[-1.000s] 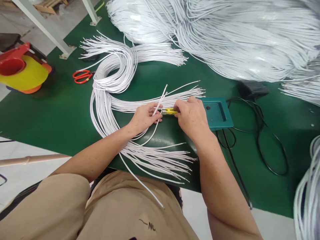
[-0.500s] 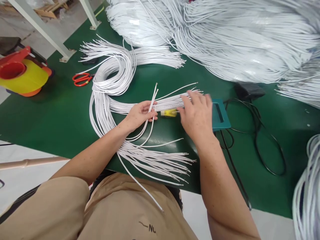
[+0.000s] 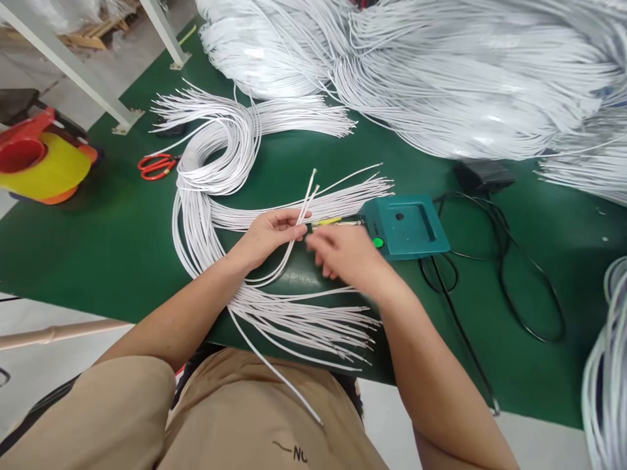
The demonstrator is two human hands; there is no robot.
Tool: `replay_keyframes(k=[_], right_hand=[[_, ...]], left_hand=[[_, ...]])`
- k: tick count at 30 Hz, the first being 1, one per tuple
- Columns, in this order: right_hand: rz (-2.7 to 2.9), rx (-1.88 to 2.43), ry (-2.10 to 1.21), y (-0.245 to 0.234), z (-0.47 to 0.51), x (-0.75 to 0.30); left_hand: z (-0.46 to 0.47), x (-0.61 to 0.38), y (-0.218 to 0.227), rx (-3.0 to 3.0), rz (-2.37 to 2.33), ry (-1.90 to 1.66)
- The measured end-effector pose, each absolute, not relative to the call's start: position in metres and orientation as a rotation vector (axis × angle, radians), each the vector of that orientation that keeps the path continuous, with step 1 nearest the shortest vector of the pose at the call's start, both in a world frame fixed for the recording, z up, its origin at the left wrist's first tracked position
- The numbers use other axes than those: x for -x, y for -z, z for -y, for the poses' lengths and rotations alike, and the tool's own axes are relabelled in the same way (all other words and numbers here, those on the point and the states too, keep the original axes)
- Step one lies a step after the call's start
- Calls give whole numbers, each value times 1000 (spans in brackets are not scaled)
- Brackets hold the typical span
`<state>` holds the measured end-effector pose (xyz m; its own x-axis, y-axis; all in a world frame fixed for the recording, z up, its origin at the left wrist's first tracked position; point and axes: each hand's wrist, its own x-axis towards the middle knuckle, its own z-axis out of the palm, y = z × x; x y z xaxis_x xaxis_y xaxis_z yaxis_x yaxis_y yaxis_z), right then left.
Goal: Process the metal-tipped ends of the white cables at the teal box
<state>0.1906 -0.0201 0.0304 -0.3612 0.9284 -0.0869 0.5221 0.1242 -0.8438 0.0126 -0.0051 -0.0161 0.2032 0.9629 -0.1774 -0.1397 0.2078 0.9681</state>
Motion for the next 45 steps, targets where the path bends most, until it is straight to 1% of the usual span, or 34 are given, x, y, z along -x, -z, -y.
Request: replay_keyframes(k=[3, 6, 11, 15, 22, 31, 39, 42, 45], right_hand=[[1462, 1385, -1229, -32, 3, -198], [1272, 1253, -1297, -28, -2, -197], [1303, 1179, -1373, -28, 5, -189], [1308, 1134, -1433, -30, 7, -184], [940, 1015, -1813, -24, 5, -180], [1005, 1057, -1883, -23, 2, -185], [914, 895, -2030, -19, 2, -191], [901, 918, -1991, -19, 4, -190], [932, 982, -1882, -21, 6, -189]], left_hand=[[8, -16, 15, -1064, -1013, -937], [12, -20, 11, -1082, -1000, -838], [14, -27, 8, -1044, -895, -1025], [15, -31, 5, -1071, -943, -1134], [17, -31, -2, -1133, -958, -1139], [23, -35, 2, -1222, -964, -1081], [21, -32, 0, -1195, -972, -1153], [21, -28, 0, -1228, -930, -1133], [20, -26, 1, -1282, -937, -1114]])
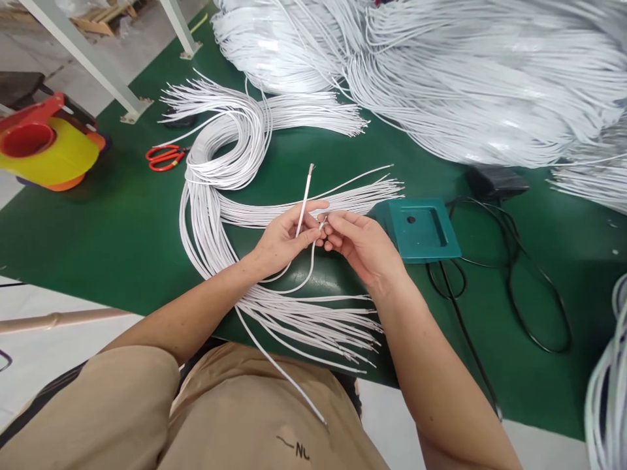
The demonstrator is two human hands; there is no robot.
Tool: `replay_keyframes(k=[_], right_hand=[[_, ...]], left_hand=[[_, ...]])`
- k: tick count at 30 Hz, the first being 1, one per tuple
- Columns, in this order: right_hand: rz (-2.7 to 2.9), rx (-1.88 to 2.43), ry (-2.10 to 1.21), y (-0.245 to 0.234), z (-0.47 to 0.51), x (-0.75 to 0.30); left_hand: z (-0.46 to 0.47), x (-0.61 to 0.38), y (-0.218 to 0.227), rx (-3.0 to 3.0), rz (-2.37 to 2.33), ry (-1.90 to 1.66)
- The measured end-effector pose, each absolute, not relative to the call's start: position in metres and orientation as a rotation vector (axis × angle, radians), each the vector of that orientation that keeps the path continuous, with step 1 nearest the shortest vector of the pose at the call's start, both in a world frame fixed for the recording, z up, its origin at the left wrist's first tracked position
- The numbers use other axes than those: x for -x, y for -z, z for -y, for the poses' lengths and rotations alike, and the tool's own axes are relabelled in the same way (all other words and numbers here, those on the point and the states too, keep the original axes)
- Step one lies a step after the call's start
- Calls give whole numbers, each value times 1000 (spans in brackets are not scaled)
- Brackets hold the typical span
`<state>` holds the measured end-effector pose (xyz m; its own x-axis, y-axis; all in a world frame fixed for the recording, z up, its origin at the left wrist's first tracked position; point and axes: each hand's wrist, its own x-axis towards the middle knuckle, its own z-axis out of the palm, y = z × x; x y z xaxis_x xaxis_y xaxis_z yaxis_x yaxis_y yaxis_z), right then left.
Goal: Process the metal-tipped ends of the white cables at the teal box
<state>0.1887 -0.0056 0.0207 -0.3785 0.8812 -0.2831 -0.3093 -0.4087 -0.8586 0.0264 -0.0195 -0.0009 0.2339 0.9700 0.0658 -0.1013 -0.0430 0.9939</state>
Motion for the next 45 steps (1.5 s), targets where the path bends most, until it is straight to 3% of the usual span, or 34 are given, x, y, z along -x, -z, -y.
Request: replay_keyframes(k=[9, 11, 16, 19, 26, 45], right_hand=[[1261, 1187, -1489, -26, 10, -184], [1494, 1249, -1218, -23, 11, -184], [2194, 1251, -188, -16, 12, -185], [2409, 1200, 42, -19, 9, -193], [2521, 1419, 67, -24, -4, -221], [2485, 1476, 135, -17, -9, -217]], left_hand=[[18, -26, 0, -1198, -943, -1110], [17, -26, -1, -1103, -922, -1084], [13, -22, -1, -735, -891, -953], [10, -19, 2, -665, -910, -943], [7, -22, 11, -951, -1051, -992], [9, -29, 21, -1228, -1275, -913]])
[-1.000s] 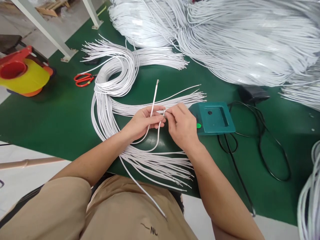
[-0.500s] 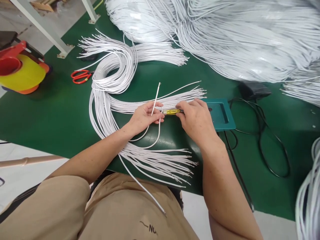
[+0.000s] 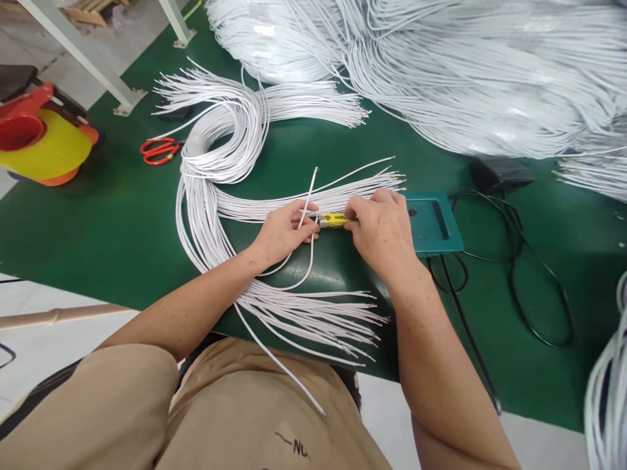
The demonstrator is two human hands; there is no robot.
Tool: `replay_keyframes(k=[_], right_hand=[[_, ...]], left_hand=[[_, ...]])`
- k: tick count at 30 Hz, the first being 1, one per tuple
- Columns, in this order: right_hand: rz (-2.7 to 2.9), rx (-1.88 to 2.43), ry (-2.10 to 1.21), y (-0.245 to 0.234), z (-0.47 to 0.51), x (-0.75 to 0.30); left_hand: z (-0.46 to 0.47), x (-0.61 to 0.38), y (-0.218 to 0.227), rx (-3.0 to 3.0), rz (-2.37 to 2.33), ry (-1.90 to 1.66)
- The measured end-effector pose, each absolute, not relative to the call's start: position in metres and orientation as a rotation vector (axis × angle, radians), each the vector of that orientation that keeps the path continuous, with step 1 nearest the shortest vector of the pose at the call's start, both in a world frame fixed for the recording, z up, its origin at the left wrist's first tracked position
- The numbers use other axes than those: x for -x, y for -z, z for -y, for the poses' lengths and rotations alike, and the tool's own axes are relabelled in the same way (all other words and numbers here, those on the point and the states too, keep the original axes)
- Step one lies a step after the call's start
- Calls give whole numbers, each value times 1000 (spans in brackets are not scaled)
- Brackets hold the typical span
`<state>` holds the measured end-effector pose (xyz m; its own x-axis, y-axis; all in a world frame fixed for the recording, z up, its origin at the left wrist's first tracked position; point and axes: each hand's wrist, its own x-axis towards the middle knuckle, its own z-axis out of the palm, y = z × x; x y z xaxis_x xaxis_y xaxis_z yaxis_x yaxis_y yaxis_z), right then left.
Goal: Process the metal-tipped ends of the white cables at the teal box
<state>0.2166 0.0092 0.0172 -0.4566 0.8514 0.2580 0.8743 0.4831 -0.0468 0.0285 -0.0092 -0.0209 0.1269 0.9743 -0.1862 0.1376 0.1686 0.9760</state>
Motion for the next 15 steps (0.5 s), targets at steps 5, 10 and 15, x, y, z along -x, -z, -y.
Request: replay_keyframes(k=[5, 10, 15], right_hand=[[2517, 1477, 122, -21, -6, -219], [2264, 1643, 338, -20, -5, -233], [2214, 1777, 313, -8, -10, -239]], left_hand=[[9, -29, 22, -1230, -1281, -880], [6, -27, 18, -1131, -1229, -848], [4, -21, 18, -1067, -1186, -865]])
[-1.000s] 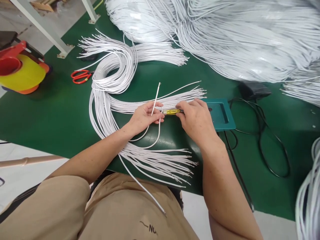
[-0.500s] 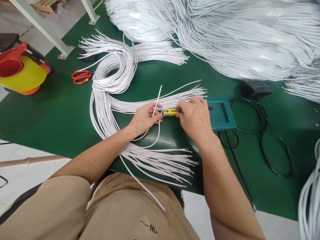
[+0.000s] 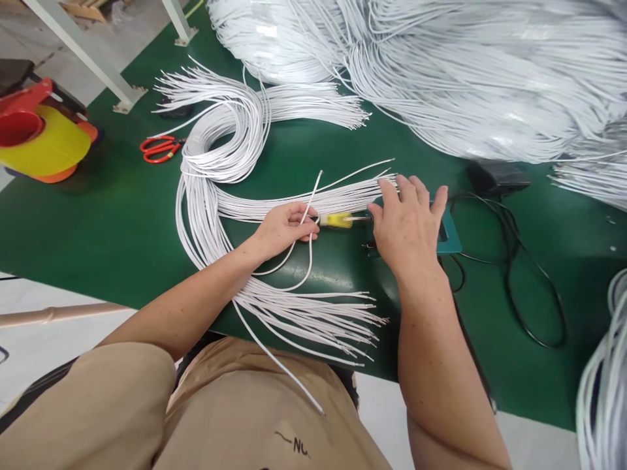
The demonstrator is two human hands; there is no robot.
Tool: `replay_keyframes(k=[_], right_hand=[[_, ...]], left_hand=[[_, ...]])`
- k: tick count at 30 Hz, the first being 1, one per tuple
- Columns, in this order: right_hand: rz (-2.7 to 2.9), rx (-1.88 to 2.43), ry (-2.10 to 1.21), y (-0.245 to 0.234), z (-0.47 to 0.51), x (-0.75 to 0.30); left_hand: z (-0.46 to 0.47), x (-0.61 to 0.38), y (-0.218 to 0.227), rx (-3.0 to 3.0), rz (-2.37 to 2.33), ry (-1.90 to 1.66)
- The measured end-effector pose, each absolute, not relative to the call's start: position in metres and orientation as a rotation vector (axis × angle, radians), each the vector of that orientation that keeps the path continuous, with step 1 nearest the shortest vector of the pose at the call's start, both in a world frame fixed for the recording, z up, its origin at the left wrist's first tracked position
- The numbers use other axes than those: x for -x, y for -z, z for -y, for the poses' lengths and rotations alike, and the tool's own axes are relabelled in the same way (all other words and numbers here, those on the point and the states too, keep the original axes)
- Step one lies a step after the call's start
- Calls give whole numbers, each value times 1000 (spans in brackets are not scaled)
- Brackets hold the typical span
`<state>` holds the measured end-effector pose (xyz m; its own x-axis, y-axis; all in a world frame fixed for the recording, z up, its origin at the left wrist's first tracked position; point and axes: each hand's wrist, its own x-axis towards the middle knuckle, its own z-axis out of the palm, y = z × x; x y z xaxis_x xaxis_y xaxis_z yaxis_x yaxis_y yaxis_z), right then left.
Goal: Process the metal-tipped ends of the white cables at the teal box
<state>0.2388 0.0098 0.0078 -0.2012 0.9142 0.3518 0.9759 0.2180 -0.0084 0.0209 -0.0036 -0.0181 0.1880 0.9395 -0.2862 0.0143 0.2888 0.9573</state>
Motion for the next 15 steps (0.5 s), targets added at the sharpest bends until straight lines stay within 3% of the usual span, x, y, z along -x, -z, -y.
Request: replay_keyframes(k=[6, 12, 15], right_hand=[[2170, 1665, 284, -16, -8, -233], [2581, 893, -285, -24, 17, -194], [2810, 839, -332, -17, 33, -171]], left_hand=[[3, -13, 19, -1093, -1162, -955], [3, -11, 17, -983, -1057, -964], [3, -11, 15, -956, -1071, -947]])
